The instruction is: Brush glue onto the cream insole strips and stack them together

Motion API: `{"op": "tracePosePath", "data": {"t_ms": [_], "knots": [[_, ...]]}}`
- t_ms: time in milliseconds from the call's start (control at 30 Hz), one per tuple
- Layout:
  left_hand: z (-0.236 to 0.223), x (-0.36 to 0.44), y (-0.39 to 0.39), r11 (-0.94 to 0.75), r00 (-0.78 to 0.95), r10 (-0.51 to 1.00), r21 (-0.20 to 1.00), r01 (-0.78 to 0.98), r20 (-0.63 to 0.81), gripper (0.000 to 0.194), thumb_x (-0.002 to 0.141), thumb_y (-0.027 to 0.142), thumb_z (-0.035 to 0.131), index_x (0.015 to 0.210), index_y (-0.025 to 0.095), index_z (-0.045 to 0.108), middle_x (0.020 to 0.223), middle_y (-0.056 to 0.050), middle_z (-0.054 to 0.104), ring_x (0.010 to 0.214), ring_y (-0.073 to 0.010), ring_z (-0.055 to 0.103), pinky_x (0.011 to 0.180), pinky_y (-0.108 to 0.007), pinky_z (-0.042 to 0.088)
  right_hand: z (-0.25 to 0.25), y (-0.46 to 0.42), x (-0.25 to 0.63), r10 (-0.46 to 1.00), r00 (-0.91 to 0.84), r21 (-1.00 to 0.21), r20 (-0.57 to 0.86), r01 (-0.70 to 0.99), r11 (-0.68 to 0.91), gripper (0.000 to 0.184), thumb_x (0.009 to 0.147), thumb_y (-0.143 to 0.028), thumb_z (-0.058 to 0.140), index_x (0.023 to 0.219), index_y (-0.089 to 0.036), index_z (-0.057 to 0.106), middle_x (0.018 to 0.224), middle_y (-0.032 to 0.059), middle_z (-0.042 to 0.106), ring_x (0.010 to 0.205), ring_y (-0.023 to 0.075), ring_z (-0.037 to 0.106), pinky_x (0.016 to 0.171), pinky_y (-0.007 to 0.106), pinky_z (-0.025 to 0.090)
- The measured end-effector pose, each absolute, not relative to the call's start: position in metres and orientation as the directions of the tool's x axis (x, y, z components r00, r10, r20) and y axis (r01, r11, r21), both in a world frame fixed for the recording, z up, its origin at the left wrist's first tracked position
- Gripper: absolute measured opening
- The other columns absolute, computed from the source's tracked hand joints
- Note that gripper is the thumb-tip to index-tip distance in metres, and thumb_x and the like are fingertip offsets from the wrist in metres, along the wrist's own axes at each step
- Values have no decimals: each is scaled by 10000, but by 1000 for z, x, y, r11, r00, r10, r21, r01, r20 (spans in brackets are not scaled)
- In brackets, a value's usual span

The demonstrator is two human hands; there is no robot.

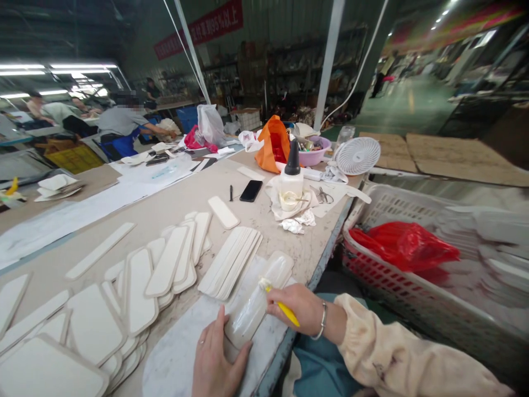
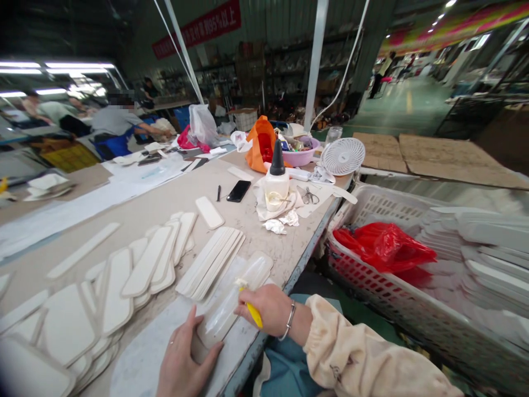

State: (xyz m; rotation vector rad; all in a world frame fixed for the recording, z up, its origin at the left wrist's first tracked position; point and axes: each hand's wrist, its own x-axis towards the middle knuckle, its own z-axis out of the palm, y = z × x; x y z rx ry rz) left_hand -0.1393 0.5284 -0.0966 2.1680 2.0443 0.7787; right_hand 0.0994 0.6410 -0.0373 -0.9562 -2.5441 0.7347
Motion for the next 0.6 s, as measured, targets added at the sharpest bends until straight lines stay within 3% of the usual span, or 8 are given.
{"op": "tracePosePath", "data": {"t_ms": [233, 333, 467, 600], "knots": [[-97, -140, 528, -123, 1, 945, 353, 927, 327, 848, 792, 422, 648, 1466, 162, 203, 1115, -119, 619, 1013, -288, 580, 858, -459, 500, -43, 670, 108, 839, -540, -505, 68, 706, 496, 317, 968, -433, 370, 930, -210, 592, 707, 45, 679, 663, 181, 646, 581, 251, 364], [-98, -140, 529, -121, 1, 943, 340, 933, 332, 842, 789, 422, 650, 1462, 167, 213, 1110, -117, 624, 1011, -286, 583, 847, -453, 507, -46, 656, 100, 777, -626, -516, 72, 643, 566, 312, 957, -440, 389, 915, -218, 604, 705, 39, 682, 646, 169, 643, 571, 242, 364], [-99, -141, 529, -122, 0, 943, 347, 930, 332, 849, 786, 431, 652, 1464, 174, 208, 1112, -116, 621, 1016, -286, 583, 841, -451, 511, -40, 629, 92, 658, -745, -652, 113, 444, 615, 304, 953, -440, 395, 909, -227, 607, 700, 15, 673, 649, 139, 640, 575, 214, 383], [-98, -141, 529, -118, -1, 946, 345, 931, 324, 849, 791, 435, 645, 1466, 172, 202, 1111, -117, 619, 1014, -289, 583, 851, -459, 506, -35, 638, 106, 787, -606, -675, 113, 534, 509, 319, 971, -431, 347, 935, -223, 586, 718, 25, 664, 683, 153, 642, 611, 228, 400]]}}
